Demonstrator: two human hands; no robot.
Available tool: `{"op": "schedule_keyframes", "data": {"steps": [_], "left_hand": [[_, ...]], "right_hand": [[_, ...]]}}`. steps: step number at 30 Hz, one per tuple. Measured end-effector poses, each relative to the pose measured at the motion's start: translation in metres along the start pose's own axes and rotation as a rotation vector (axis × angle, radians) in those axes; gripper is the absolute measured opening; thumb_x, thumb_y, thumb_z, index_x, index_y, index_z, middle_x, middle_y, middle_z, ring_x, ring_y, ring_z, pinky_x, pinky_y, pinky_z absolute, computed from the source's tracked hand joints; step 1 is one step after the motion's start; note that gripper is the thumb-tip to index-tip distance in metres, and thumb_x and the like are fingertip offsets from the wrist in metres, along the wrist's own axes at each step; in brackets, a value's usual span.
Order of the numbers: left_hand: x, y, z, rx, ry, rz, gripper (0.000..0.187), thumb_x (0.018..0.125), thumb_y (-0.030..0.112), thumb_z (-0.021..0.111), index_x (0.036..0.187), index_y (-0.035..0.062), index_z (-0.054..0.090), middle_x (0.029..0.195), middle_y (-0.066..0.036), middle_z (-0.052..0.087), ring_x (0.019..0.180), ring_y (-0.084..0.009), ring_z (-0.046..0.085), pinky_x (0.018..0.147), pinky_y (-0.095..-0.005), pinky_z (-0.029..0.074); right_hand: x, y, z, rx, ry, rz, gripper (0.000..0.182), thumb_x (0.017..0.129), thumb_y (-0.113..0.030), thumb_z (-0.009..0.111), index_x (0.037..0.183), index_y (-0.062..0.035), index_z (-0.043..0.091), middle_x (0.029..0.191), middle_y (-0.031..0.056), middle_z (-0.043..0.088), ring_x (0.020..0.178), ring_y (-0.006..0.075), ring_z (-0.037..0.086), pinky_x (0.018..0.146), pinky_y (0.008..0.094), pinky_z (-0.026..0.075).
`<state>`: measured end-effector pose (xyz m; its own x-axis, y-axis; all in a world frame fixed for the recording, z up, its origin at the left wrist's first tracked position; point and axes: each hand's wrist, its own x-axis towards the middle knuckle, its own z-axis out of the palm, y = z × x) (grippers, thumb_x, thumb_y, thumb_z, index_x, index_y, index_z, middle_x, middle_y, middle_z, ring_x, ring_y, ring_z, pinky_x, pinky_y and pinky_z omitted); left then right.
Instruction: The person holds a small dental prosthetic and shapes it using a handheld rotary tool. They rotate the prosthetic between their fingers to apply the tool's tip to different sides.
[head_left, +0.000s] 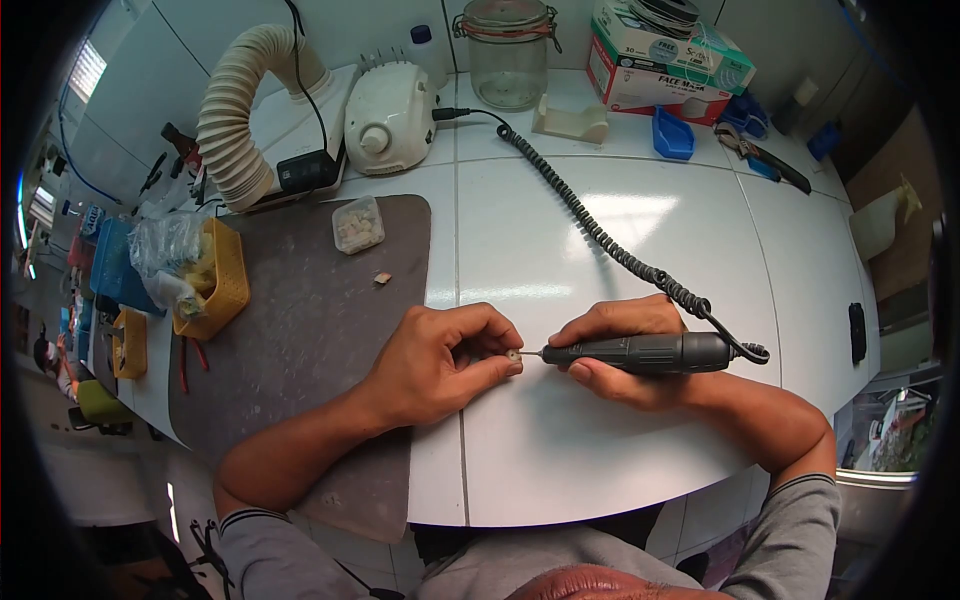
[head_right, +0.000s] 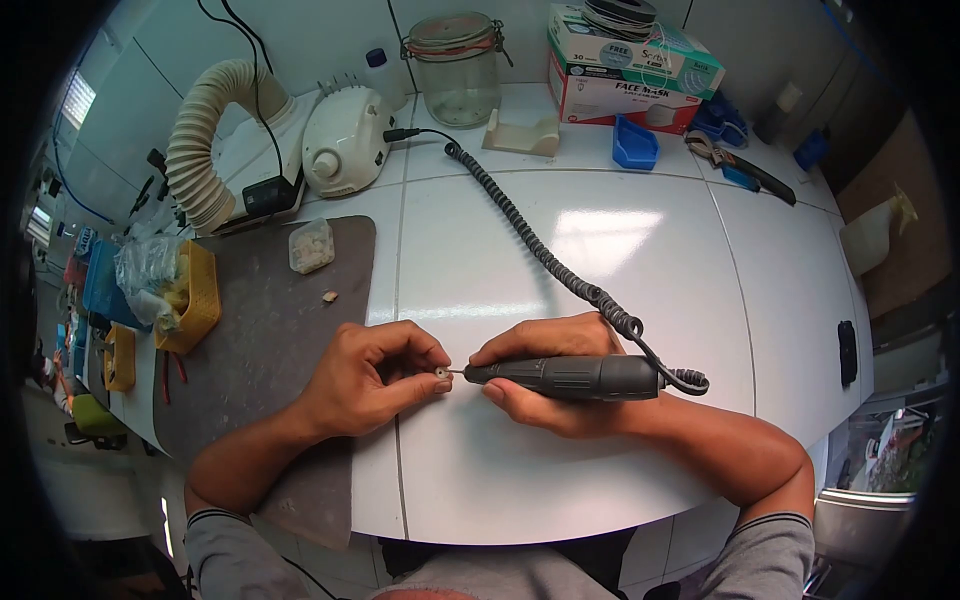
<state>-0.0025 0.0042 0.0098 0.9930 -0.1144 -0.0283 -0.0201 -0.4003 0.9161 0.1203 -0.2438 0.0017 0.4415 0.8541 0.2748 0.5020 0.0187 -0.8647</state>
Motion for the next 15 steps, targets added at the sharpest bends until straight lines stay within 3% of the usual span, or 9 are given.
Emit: {"op": "schedule_keyframes", "data": {"steps": [4,10,13,15], "left_hand": [[0.0000,-0.0015,0.0027,-0.013,0.026,0.038,0.016,0.092,0.007,0.083,0.104,-0.0011,0.076,0.088,-0.008,0.081,0.077,-0.0083,0.074,0.065,-0.0227,0.053],[0.0003,-0.0010,0.0027,-0.007,0.028,0.028,0.016,0.092,0.008,0.083,0.104,-0.0012,0.076,0.088,-0.008,0.081,0.077,-0.0082,0.073,0.065,-0.0228,0.053],[0.0001,-0.0017,0.0023,-0.004,0.021,0.028,0.017,0.092,0.008,0.083,0.104,-0.0011,0.076,0.088,-0.008,0.081,0.077,-0.0081,0.073,0.065,-0.0225,0.053],[0.0002,-0.0019,0.0022,-0.004,0.023,0.034,0.017,0.092,0.009,0.083,0.104,-0.0009,0.076,0.088,-0.007,0.081,0.076,-0.0080,0.073,0.064,-0.0224,0.052]], "right_hand": [[0.0001,-0.0036,-0.0023,-0.020,-0.046,0.033,0.030,0.089,-0.017,0.077,0.112,0.0018,0.078,0.098,0.0163,0.081,0.085,0.0240,0.081,0.080,0.0335,0.065],[-0.0001,-0.0039,-0.0013,-0.030,-0.032,0.023,0.030,0.089,-0.017,0.077,0.113,0.0013,0.078,0.099,0.0156,0.081,0.085,0.0237,0.081,0.080,0.0332,0.065],[-0.0004,-0.0004,-0.0006,-0.005,-0.009,0.005,0.025,0.090,-0.016,0.080,0.110,-0.0011,0.080,0.093,0.0115,0.081,0.078,0.0187,0.079,0.074,0.0289,0.064],[0.0002,-0.0022,-0.0010,-0.018,-0.026,0.003,0.028,0.089,-0.016,0.078,0.111,0.0005,0.079,0.096,0.0139,0.081,0.081,0.0217,0.080,0.077,0.0317,0.065]]}}
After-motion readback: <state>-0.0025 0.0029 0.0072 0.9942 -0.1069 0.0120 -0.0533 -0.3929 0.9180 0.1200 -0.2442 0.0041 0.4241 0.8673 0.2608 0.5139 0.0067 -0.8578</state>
